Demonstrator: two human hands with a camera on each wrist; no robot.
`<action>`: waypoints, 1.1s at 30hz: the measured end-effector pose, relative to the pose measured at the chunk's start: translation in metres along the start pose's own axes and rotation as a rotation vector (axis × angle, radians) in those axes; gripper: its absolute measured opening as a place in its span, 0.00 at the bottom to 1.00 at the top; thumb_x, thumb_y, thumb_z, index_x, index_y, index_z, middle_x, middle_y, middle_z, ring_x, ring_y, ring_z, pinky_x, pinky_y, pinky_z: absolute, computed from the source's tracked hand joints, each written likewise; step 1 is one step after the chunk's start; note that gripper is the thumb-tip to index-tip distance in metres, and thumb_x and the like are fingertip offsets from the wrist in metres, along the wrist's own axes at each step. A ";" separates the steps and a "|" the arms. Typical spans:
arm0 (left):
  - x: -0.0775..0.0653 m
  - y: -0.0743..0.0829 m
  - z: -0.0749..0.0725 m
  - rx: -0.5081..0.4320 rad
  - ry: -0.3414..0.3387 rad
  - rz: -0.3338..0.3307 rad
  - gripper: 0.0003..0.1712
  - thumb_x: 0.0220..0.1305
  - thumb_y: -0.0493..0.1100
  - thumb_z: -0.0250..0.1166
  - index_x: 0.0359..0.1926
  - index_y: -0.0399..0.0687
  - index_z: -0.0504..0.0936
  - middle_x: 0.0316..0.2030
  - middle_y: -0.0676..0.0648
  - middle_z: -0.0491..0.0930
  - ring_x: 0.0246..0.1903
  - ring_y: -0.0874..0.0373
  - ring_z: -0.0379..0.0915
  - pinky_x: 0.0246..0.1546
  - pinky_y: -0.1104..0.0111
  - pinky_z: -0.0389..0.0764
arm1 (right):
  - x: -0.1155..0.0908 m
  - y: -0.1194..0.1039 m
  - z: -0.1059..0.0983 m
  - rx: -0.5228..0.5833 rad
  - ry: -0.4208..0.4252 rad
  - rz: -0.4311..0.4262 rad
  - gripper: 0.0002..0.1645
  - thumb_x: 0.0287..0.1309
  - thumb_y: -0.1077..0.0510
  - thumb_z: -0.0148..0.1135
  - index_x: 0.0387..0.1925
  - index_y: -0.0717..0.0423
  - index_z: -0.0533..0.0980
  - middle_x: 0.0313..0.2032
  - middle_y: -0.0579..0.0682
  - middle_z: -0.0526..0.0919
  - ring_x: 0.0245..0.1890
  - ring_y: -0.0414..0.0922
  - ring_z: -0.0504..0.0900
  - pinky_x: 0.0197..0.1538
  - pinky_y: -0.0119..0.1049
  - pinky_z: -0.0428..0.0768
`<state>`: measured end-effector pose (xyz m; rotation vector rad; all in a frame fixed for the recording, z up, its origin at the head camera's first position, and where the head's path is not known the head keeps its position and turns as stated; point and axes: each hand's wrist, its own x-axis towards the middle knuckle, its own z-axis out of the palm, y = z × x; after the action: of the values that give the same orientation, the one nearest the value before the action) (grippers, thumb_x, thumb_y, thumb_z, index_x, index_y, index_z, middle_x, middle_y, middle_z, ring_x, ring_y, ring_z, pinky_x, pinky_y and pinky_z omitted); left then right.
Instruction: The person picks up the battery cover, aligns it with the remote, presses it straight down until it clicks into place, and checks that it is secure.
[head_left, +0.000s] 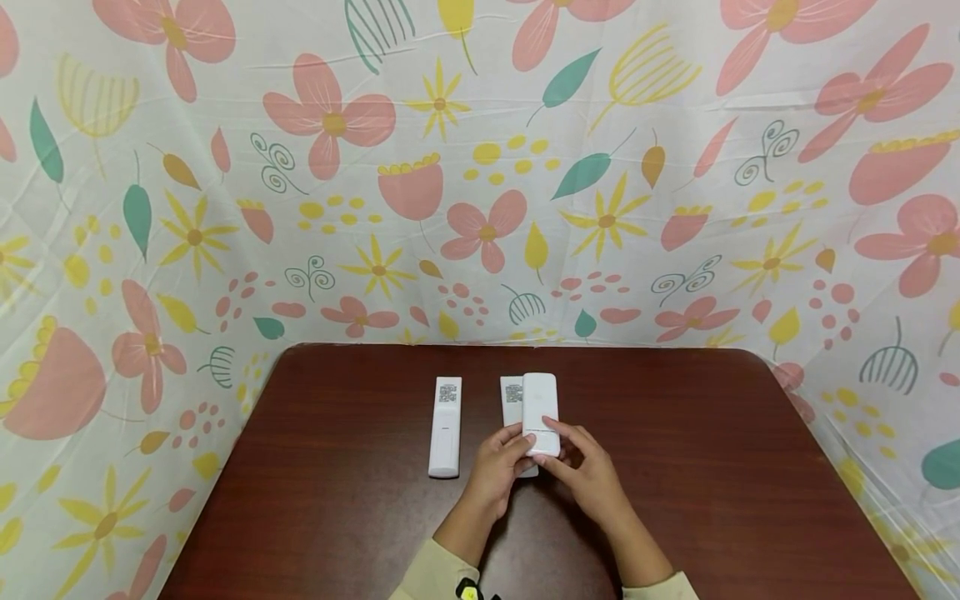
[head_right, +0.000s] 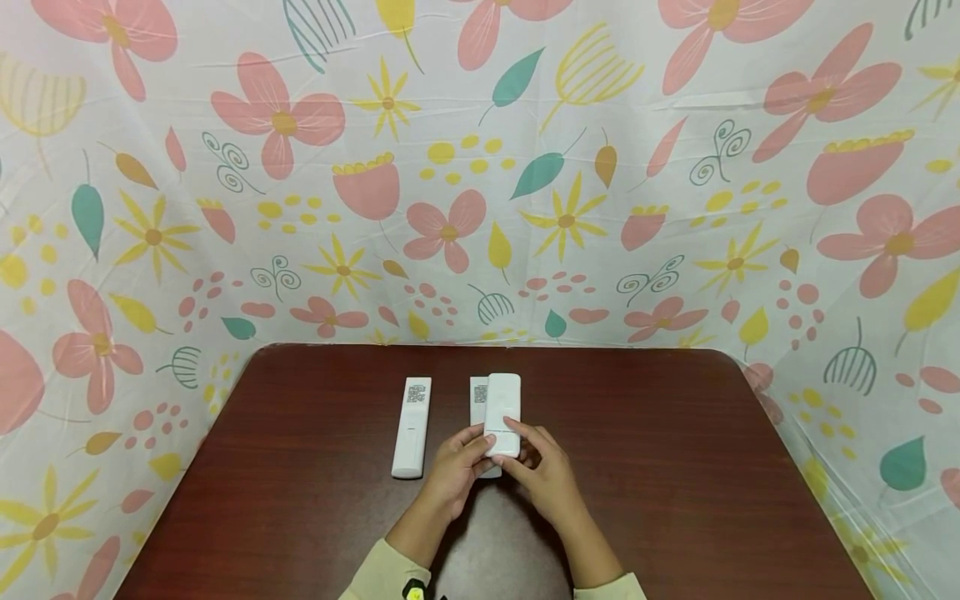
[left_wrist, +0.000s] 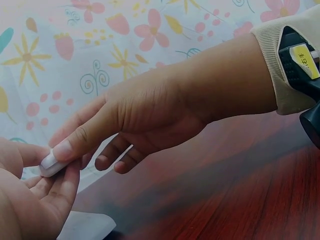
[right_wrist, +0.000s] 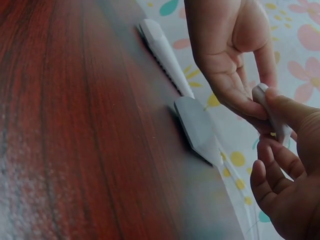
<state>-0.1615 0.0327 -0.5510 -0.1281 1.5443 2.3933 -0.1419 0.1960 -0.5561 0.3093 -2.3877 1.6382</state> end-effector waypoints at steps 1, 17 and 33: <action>0.000 0.000 0.000 -0.002 0.000 0.000 0.26 0.68 0.39 0.64 0.63 0.28 0.73 0.48 0.43 0.85 0.39 0.64 0.81 0.41 0.75 0.82 | 0.000 0.000 0.000 -0.010 0.003 0.000 0.34 0.52 0.62 0.76 0.63 0.51 0.78 0.37 0.51 0.77 0.33 0.51 0.76 0.33 0.28 0.78; 0.000 0.000 -0.001 0.003 0.005 -0.014 0.24 0.68 0.40 0.64 0.60 0.28 0.75 0.43 0.47 0.84 0.37 0.64 0.81 0.39 0.75 0.81 | -0.001 -0.040 -0.002 -0.020 0.006 0.036 0.32 0.51 0.65 0.76 0.60 0.59 0.79 0.39 0.55 0.81 0.36 0.47 0.80 0.37 0.30 0.82; 0.001 -0.002 -0.002 -0.007 0.001 -0.009 0.25 0.68 0.39 0.64 0.60 0.27 0.74 0.42 0.48 0.84 0.36 0.64 0.80 0.39 0.74 0.81 | -0.002 -0.039 -0.002 0.014 -0.013 0.060 0.33 0.52 0.65 0.75 0.61 0.58 0.78 0.41 0.57 0.81 0.36 0.45 0.80 0.38 0.32 0.83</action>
<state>-0.1621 0.0316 -0.5537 -0.1381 1.5330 2.3919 -0.1279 0.1847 -0.5217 0.2542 -2.4180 1.6849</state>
